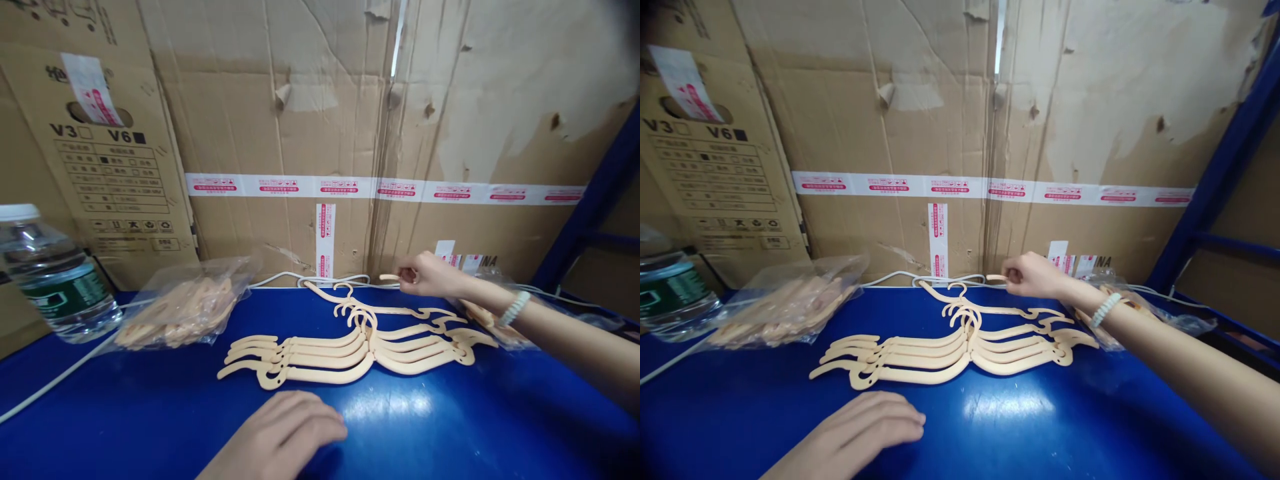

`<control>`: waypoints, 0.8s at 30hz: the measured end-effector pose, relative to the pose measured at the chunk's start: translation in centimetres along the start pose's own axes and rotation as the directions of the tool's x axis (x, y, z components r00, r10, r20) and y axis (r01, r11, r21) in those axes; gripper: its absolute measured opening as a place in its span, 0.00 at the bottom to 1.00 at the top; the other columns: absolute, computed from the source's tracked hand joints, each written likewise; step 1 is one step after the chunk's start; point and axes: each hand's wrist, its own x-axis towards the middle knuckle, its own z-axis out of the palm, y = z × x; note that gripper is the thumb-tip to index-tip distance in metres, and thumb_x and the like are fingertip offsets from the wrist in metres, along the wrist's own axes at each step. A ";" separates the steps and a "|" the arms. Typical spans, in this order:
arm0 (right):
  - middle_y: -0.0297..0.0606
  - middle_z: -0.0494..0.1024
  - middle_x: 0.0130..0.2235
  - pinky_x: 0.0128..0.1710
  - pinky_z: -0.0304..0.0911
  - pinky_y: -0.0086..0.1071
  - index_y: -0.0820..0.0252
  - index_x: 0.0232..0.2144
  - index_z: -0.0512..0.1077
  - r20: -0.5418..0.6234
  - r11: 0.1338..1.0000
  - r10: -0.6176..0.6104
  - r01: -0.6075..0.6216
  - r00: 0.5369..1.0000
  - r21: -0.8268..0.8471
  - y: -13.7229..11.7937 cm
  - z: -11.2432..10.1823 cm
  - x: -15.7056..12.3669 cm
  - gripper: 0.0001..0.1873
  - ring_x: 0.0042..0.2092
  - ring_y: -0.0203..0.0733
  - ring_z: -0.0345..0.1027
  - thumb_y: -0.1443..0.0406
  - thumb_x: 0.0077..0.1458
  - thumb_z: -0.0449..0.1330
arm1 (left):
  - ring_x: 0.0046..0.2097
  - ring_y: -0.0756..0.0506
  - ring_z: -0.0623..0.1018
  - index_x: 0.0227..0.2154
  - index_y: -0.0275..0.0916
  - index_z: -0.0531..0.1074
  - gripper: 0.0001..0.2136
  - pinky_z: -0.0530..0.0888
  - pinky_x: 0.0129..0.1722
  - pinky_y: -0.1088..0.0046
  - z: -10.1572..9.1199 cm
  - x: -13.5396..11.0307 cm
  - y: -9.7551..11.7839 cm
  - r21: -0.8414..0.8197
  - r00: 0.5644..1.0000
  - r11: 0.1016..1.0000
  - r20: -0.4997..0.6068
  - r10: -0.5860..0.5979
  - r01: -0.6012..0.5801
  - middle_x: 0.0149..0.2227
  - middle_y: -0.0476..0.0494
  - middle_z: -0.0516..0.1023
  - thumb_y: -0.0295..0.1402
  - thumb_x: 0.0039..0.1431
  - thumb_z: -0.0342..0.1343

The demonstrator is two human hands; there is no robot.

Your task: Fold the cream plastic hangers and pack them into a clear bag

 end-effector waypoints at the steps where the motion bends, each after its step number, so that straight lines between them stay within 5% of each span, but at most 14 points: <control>1: 0.33 0.73 0.22 0.25 0.57 0.28 0.61 0.27 0.71 -0.014 0.986 0.007 -0.004 1.000 0.165 -1.1 -0.6 -0.2 0.05 0.24 0.35 0.66 0.64 0.49 0.58 | 0.45 0.41 0.77 0.50 0.48 0.71 0.15 0.69 0.48 0.73 -0.2 0.2 0.5 -0.089 0.997 0.994 -0.025 -0.070 0.067 0.45 0.45 0.79 0.33 0.59 0.59; 4: 0.35 0.75 0.26 0.25 0.61 0.27 0.62 0.28 0.71 0.037 0.788 -0.001 -0.022 0.999 0.615 -5.3 -1.8 -1.2 0.12 0.26 0.34 0.67 0.57 0.52 0.60 | 0.45 0.42 0.77 0.46 0.48 0.74 0.12 0.71 0.46 0.73 -0.5 0.8 1.2 -0.316 0.958 0.914 -0.046 -0.285 0.257 0.44 0.45 0.79 0.31 0.59 0.57; 6: 0.34 0.75 0.25 0.26 0.62 0.25 0.62 0.27 0.71 0.100 0.637 -0.026 -0.060 0.995 0.769 -8.4 -1.8 -1.9 0.12 0.26 0.33 0.68 0.58 0.52 0.62 | 0.43 0.43 0.78 0.45 0.45 0.74 0.12 0.72 0.43 0.72 -0.3 1.1 1.2 -0.470 0.909 0.799 0.017 -0.416 0.375 0.41 0.43 0.79 0.33 0.58 0.58; 10: 0.32 0.76 0.23 0.23 0.61 0.23 0.62 0.26 0.72 0.251 0.407 -0.122 -0.183 0.960 0.895 -13.7 0.3 -2.9 0.10 0.23 0.30 0.67 0.61 0.48 0.65 | 0.35 0.45 0.78 0.44 0.40 0.73 0.16 0.73 0.34 0.74 0.4 1.7 0.8 -0.692 0.803 0.524 0.136 -0.581 0.497 0.33 0.44 0.78 0.37 0.53 0.62; 15: 0.31 0.75 0.20 0.22 0.61 0.23 0.62 0.26 0.71 0.326 0.310 -0.036 -0.300 0.945 0.902 -16.4 2.7 -2.5 0.13 0.21 0.30 0.67 0.59 0.43 0.69 | 0.29 0.49 0.76 0.31 0.36 0.76 0.11 0.72 0.32 0.76 0.3 1.8 0.5 -0.755 0.780 0.468 0.091 -0.620 0.460 0.29 0.45 0.78 0.40 0.53 0.63; 18: 0.33 0.76 0.22 0.25 0.63 0.26 0.63 0.34 0.75 0.244 0.398 0.002 -0.224 0.970 0.890 -14.5 2.3 -1.2 0.18 0.23 0.33 0.68 0.55 0.46 0.66 | 0.27 0.50 0.76 0.29 0.35 0.75 0.12 0.72 0.31 0.77 0.1 1.5 0.0 -0.783 0.757 0.446 0.048 -0.652 0.434 0.26 0.46 0.78 0.41 0.53 0.64; 20: 0.35 0.77 0.24 0.26 0.63 0.28 0.63 0.39 0.75 0.134 0.576 0.033 -0.128 0.990 0.807 -11.8 1.9 -0.2 0.20 0.25 0.35 0.69 0.54 0.50 0.63 | 0.27 0.50 0.76 0.29 0.35 0.72 0.15 0.71 0.30 0.77 0.1 1.3 -0.3 -0.810 0.749 0.413 0.048 -0.660 0.416 0.25 0.46 0.78 0.44 0.54 0.63; 22: 0.37 0.78 0.26 0.31 0.64 0.31 0.64 0.40 0.75 0.064 0.812 0.017 -0.051 0.998 0.581 -8.5 1.9 0.5 0.18 0.28 0.38 0.71 0.58 0.50 0.62 | 0.28 0.50 0.77 0.29 0.36 0.70 0.16 0.71 0.30 0.77 0.2 1.1 -0.6 -0.835 0.764 0.380 0.071 -0.642 0.397 0.25 0.47 0.78 0.45 0.55 0.62; 24: 0.38 0.80 0.30 0.34 0.63 0.33 0.61 0.38 0.76 0.018 0.959 0.065 -0.068 0.998 0.276 -5.4 2.6 0.9 0.14 0.31 0.42 0.72 0.63 0.47 0.61 | 0.28 0.50 0.77 0.30 0.36 0.68 0.17 0.70 0.30 0.77 0.4 1.0 -0.8 -0.856 0.784 0.358 0.085 -0.615 0.374 0.26 0.47 0.77 0.47 0.57 0.60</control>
